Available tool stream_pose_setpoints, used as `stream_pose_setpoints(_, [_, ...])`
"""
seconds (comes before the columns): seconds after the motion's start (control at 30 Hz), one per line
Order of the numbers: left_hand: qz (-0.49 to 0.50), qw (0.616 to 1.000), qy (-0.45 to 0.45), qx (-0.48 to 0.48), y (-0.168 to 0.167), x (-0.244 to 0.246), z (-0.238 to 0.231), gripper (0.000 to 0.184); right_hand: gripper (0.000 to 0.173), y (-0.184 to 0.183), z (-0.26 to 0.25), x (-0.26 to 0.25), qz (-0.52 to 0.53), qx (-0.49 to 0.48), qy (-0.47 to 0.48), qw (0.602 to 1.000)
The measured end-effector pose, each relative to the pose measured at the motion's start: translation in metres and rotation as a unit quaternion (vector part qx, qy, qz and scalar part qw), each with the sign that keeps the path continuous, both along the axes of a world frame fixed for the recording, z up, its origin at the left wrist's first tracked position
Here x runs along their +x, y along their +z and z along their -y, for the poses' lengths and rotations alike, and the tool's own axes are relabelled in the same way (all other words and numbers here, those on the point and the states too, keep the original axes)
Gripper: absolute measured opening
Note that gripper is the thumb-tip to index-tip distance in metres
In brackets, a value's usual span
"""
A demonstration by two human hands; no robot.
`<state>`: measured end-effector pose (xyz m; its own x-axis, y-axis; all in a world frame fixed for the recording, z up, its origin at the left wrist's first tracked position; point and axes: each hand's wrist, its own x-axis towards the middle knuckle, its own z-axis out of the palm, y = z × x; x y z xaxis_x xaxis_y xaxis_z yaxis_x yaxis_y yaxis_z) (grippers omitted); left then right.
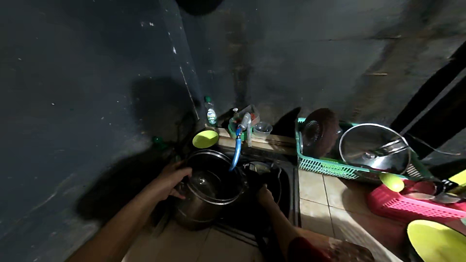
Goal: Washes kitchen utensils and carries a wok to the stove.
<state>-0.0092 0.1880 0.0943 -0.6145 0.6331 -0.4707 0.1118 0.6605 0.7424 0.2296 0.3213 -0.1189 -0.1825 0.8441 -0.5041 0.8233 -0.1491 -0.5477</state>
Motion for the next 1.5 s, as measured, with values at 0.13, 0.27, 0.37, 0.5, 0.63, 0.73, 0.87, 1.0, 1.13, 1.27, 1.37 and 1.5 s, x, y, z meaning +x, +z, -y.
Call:
stream_pose_setpoints(0.13, [-0.015, 1.000, -0.024, -0.010, 0.012, 0.002, -0.004, 0.054, 0.048, 0.033, 0.005, -0.033, -0.097, 0.164, -0.028, 0.981])
stream_pose_setpoints(0.27, [-0.056, 0.996, -0.064, -0.022, 0.024, 0.000, -0.010, 0.057, 0.031, 0.031, 0.001, -0.063, -0.432, -0.021, -0.181, 0.883])
stream_pose_setpoints(0.37, [-0.071, 0.993, -0.088, -0.038, 0.031, 0.001, -0.013, 0.057, 0.038, 0.042, 0.009, -0.070, -0.330, -0.003, -0.054, 0.942])
stream_pose_setpoints(0.5, [-0.082, 0.991, -0.101, -0.038, 0.033, 0.001, -0.008, 0.057, 0.041, 0.042, 0.014, -0.073, -0.292, 0.036, 0.010, 0.956])
stream_pose_setpoints(0.63, [-0.077, 0.992, -0.090, -0.047, 0.033, -0.007, 0.007, 0.055, 0.042, 0.064, 0.022, -0.070, -0.287, -0.039, 0.066, 0.955])
stream_pose_setpoints(0.73, [-0.064, 0.994, -0.076, -0.037, 0.032, -0.010, 0.021, 0.052, 0.044, 0.084, 0.029, -0.065, -0.295, -0.080, 0.054, 0.951])
stream_pose_setpoints(0.87, [-0.056, 0.997, -0.048, -0.026, 0.030, -0.013, 0.045, 0.048, 0.042, 0.113, 0.039, -0.055, -0.240, -0.054, 0.100, 0.964])
stream_pose_setpoints(1.0, [-0.023, 0.999, -0.038, -0.022, 0.027, -0.023, 0.071, 0.047, 0.040, 0.117, 0.049, -0.053, -0.200, -0.056, 0.136, 0.969])
stream_pose_setpoints(1.13, [0.017, 0.997, -0.081, -0.003, 0.037, -0.019, 0.102, 0.057, 0.040, 0.118, 0.058, -0.056, -0.193, -0.032, 0.143, 0.970])
stream_pose_setpoints(1.27, [0.076, 0.990, -0.104, 0.064, 0.055, 0.001, 0.124, 0.055, 0.039, 0.167, 0.058, -0.025, -0.198, 0.000, 0.140, 0.970])
stream_pose_setpoints(1.37, [0.096, 0.982, -0.119, 0.110, 0.073, 0.019, 0.121, 0.049, 0.036, 0.206, 0.048, 0.006, -0.245, 0.020, 0.109, 0.963])
stream_pose_setpoints(1.5, [0.118, 0.977, -0.108, 0.138, 0.086, 0.060, 0.082, 0.048, 0.032, 0.248, 0.022, 0.061, -0.234, 0.096, 0.097, 0.963])
